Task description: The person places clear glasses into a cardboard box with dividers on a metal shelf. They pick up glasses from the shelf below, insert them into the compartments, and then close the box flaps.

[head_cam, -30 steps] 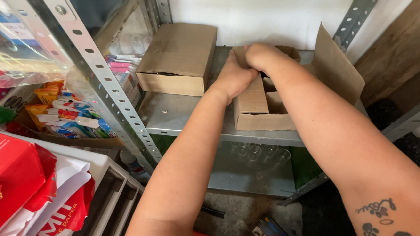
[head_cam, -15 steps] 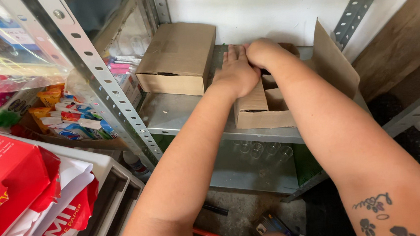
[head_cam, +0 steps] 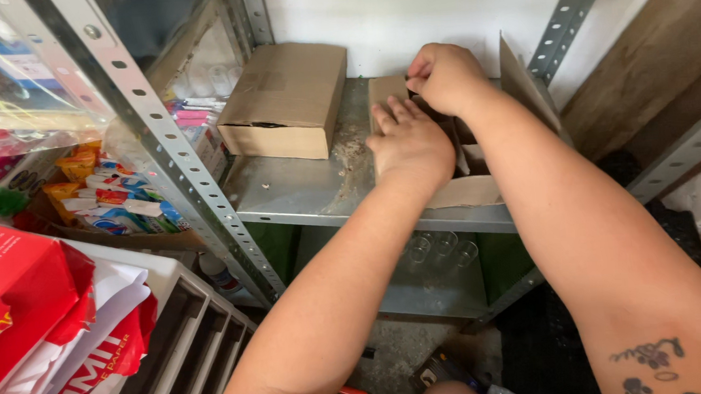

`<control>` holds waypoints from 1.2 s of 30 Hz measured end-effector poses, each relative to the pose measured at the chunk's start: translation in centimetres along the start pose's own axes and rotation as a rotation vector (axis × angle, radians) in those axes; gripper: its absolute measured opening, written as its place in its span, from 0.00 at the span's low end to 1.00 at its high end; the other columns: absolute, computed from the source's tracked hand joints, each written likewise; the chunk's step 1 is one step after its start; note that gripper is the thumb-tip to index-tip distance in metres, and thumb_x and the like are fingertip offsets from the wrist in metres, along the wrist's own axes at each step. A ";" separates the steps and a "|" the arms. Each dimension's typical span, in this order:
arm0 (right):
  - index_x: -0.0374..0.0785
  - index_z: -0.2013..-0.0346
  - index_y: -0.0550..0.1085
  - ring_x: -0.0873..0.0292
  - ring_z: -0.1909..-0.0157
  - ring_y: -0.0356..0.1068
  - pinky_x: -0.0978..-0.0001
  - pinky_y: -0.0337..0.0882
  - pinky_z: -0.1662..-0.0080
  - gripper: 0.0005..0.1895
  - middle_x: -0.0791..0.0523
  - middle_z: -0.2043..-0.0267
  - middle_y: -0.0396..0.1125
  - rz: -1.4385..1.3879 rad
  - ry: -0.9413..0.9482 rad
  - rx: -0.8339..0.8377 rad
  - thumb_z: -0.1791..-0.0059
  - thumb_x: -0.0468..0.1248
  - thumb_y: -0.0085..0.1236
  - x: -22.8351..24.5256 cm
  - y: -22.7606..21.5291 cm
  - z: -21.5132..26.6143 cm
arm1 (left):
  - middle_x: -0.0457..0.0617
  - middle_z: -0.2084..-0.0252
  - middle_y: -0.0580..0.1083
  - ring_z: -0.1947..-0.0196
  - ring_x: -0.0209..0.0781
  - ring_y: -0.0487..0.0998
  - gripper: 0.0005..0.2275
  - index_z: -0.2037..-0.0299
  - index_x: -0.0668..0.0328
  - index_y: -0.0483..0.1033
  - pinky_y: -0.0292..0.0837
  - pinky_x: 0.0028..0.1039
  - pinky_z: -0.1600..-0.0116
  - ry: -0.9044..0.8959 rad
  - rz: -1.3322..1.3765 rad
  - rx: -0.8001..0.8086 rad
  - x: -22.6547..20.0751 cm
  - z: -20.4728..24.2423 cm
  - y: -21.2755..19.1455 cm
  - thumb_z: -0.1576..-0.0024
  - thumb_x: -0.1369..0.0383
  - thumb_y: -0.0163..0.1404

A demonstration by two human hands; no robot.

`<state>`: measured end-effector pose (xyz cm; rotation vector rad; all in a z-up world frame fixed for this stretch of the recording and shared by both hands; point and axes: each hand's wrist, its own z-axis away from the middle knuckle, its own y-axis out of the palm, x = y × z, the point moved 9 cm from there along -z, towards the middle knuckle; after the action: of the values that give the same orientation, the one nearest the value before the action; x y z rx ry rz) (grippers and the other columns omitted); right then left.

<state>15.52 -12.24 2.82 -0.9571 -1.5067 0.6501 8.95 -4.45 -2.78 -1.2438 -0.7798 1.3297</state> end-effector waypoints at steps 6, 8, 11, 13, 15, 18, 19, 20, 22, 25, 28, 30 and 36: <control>0.52 0.58 0.79 0.60 0.49 0.72 0.65 0.69 0.47 0.07 0.64 0.53 0.76 -0.019 -0.199 -0.063 0.50 0.40 0.58 -0.4 -0.3 3.6 | 0.56 0.18 0.31 0.20 0.62 0.27 0.31 0.22 0.62 0.32 0.49 0.54 0.29 0.056 0.008 -0.040 0.5 -0.1 -0.4 0.34 0.66 0.31; 0.51 0.57 0.79 0.57 0.50 0.72 0.61 0.69 0.49 0.08 0.63 0.53 0.76 0.008 -0.185 -0.035 0.48 0.40 0.54 -0.6 -0.2 5.2 | 0.55 0.18 0.31 0.20 0.61 0.28 0.30 0.22 0.63 0.32 0.49 0.53 0.28 0.059 0.034 -0.050 0.7 -0.1 -0.4 0.34 0.66 0.29; 0.50 0.56 0.79 0.55 0.53 0.72 0.59 0.68 0.53 0.10 0.61 0.55 0.76 0.003 -0.186 0.007 0.46 0.37 0.49 -1.5 0.2 7.1 | 0.54 0.19 0.36 0.20 0.57 0.32 0.29 0.23 0.61 0.38 0.50 0.51 0.28 0.059 0.101 -0.134 1.2 -0.5 -0.5 0.35 0.66 0.30; 0.49 0.56 0.78 0.56 0.55 0.72 0.60 0.68 0.55 0.12 0.61 0.56 0.76 -0.031 -0.193 0.029 0.47 0.34 0.47 -2.3 0.7 7.8 | 0.52 0.19 0.40 0.20 0.54 0.35 0.28 0.23 0.59 0.44 0.51 0.51 0.28 0.054 0.142 -0.196 1.8 -0.5 -0.6 0.36 0.65 0.32; 0.46 0.56 0.78 0.43 0.57 0.72 0.50 0.67 0.59 0.11 0.53 0.58 0.76 0.052 -0.429 -0.125 0.47 0.35 0.48 -1.4 0.0 9.0 | 0.63 0.41 0.71 0.43 0.55 0.77 0.15 0.53 0.56 0.74 0.74 0.48 0.49 0.094 0.462 -0.468 2.9 0.5 -2.3 0.48 0.62 0.45; 0.43 0.55 0.76 0.40 0.59 0.70 0.47 0.66 0.62 0.10 0.51 0.58 0.75 0.138 -0.454 -0.134 0.48 0.33 0.50 -1.3 -0.1 11.1 | 0.52 0.60 0.81 0.60 0.60 0.80 0.15 0.60 0.45 0.84 0.73 0.49 0.56 0.117 0.467 -0.693 3.8 1.0 -2.6 0.49 0.63 0.42; 0.43 0.55 0.76 0.40 0.59 0.70 0.47 0.66 0.62 0.10 0.51 0.58 0.75 0.138 -0.456 -0.131 0.48 0.33 0.50 -1.4 -0.1 12.0 | 0.52 0.60 0.81 0.60 0.60 0.80 0.15 0.60 0.45 0.84 0.73 0.49 0.56 0.113 0.468 -0.693 4.1 1.7 -1.7 0.49 0.63 0.42; 0.43 0.56 0.77 0.40 0.59 0.70 0.46 0.66 0.63 0.08 0.51 0.60 0.74 0.183 -0.486 -0.175 0.47 0.35 0.51 -1.2 -0.4 13.1 | 0.50 0.66 0.78 0.64 0.57 0.78 0.08 0.69 0.50 0.79 0.70 0.48 0.55 0.185 0.368 -0.913 3.8 3.9 -2.3 0.49 0.65 0.44; 0.44 0.58 0.77 0.40 0.59 0.70 0.44 0.67 0.63 0.06 0.51 0.62 0.74 0.223 -0.516 -0.214 0.46 0.37 0.53 -1.5 0.1 15.1 | 0.48 0.72 0.75 0.68 0.53 0.76 0.07 0.78 0.56 0.74 0.67 0.48 0.53 0.257 0.254 -1.123 3.8 7.7 -1.7 0.49 0.67 0.46; 0.45 0.58 0.77 0.44 0.37 0.68 0.42 0.58 0.37 0.05 0.51 0.53 0.75 0.258 -0.564 -0.289 0.45 0.38 0.54 -2.0 1.1 17.7 | 0.47 0.58 0.80 0.39 0.57 0.73 0.13 0.64 0.53 0.82 0.60 0.60 0.38 0.351 0.225 -1.061 3.6 10.3 0.3 0.39 0.63 0.42; 0.43 0.57 0.75 0.41 0.33 0.65 0.34 0.51 0.33 0.05 0.52 0.53 0.75 0.226 -0.575 -0.313 0.44 0.35 0.51 -2.0 1.7 19.5 | 0.51 0.28 0.64 0.26 0.57 0.55 0.24 0.31 0.58 0.64 0.51 0.60 0.29 0.316 -0.023 -0.787 2.9 9.7 2.7 0.35 0.57 0.37; 0.42 0.46 0.74 0.36 0.30 0.57 0.24 0.46 0.36 0.14 0.49 0.41 0.71 0.241 -0.550 -0.324 0.45 0.31 0.47 -2.1 1.9 20.1 | 0.53 0.21 0.47 0.22 0.55 0.40 0.32 0.23 0.60 0.43 0.46 0.59 0.26 0.254 -0.291 -0.623 2.8 9.6 4.2 0.35 0.60 0.42; 0.39 0.39 0.67 0.41 0.25 0.40 0.25 0.50 0.35 0.27 0.51 0.32 0.58 0.215 -0.489 -0.333 0.52 0.25 0.58 -0.9 2.3 22.6 | 0.55 0.20 0.34 0.21 0.56 0.35 0.39 0.22 0.62 0.35 0.46 0.53 0.23 0.263 -0.270 -0.515 3.1 12.2 5.7 0.37 0.62 0.48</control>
<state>-6.16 -9.21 -3.34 -1.2891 -2.0037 0.8461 -3.75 0.01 -6.00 -1.6077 -1.0946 0.7460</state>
